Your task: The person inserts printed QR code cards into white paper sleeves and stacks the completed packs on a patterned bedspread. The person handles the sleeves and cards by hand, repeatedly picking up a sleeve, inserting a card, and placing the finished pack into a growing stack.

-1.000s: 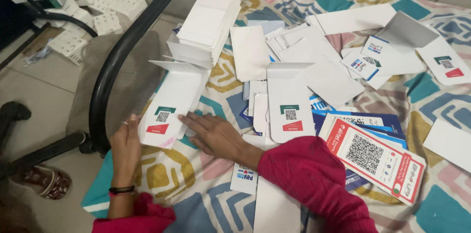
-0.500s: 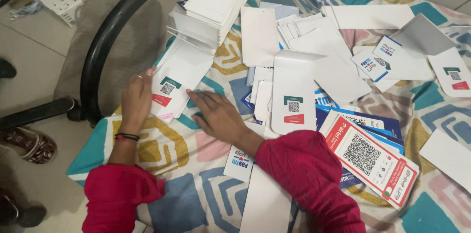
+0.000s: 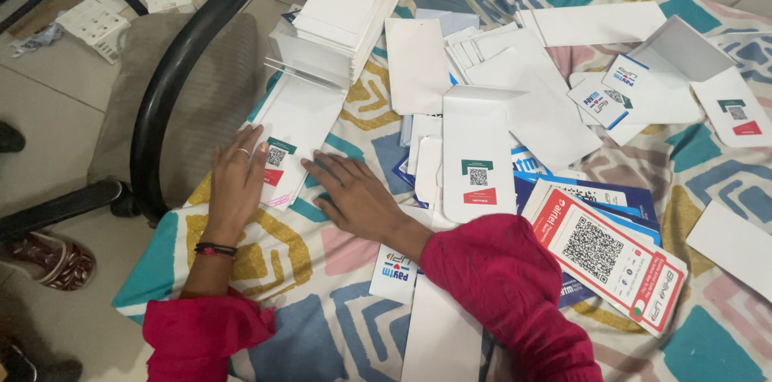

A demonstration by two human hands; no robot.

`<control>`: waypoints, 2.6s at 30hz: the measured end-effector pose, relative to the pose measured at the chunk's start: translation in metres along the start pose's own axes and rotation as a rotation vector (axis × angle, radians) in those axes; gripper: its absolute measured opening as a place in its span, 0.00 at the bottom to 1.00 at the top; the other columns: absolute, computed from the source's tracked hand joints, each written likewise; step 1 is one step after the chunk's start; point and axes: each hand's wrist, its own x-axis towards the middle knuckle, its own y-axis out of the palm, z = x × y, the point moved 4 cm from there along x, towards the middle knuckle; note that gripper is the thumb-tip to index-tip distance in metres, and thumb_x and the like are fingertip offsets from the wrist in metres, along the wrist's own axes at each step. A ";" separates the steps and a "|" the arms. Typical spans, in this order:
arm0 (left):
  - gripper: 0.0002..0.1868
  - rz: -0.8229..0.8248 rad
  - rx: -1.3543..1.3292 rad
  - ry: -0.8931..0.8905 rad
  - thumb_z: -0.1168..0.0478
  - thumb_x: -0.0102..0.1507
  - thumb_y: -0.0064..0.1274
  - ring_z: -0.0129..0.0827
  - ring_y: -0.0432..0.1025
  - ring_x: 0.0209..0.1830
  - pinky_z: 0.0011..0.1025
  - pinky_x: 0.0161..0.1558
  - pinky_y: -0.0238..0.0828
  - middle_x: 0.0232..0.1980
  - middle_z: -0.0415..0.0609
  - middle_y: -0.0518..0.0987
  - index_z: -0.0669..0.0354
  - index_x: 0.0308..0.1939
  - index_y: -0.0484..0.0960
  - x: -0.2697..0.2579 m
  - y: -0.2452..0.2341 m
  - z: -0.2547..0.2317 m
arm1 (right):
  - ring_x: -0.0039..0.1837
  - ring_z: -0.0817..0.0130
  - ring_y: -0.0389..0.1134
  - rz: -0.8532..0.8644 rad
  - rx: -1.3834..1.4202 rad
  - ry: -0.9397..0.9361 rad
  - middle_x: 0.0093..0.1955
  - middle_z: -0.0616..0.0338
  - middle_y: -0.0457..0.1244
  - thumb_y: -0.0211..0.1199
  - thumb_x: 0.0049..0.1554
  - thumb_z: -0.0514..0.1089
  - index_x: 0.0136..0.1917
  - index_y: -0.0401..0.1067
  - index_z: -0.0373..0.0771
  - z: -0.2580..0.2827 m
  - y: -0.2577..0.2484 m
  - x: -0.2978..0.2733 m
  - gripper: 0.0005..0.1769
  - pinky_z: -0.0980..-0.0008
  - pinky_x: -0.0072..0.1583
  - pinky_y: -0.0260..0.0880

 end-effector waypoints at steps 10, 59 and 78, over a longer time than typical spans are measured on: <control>0.43 0.102 0.326 0.026 0.32 0.61 0.53 0.52 0.53 0.78 0.66 0.72 0.38 0.78 0.63 0.59 0.53 0.72 0.71 0.000 0.008 -0.006 | 0.78 0.40 0.54 0.033 -0.068 -0.054 0.80 0.46 0.53 0.57 0.64 0.50 0.76 0.63 0.46 -0.005 0.008 -0.001 0.28 0.45 0.74 0.53; 0.42 0.149 -0.175 0.754 0.50 0.62 0.61 0.58 0.49 0.83 0.75 0.75 0.33 0.82 0.59 0.52 0.51 0.77 0.61 -0.011 0.125 -0.229 | 0.68 0.47 0.66 -0.317 -0.320 0.469 0.72 0.46 0.61 0.69 0.59 0.44 0.69 0.69 0.41 -0.050 -0.236 -0.141 0.27 0.55 0.62 0.69; 0.37 0.223 -0.028 1.008 0.37 0.62 0.59 0.58 0.68 0.69 0.50 0.64 0.70 0.65 0.59 0.76 0.64 0.62 0.79 -0.033 0.148 -0.218 | 0.80 0.39 0.48 -0.131 -0.259 0.584 0.81 0.44 0.50 0.59 0.59 0.61 0.69 0.71 0.43 -0.093 -0.153 -0.196 0.31 0.39 0.77 0.42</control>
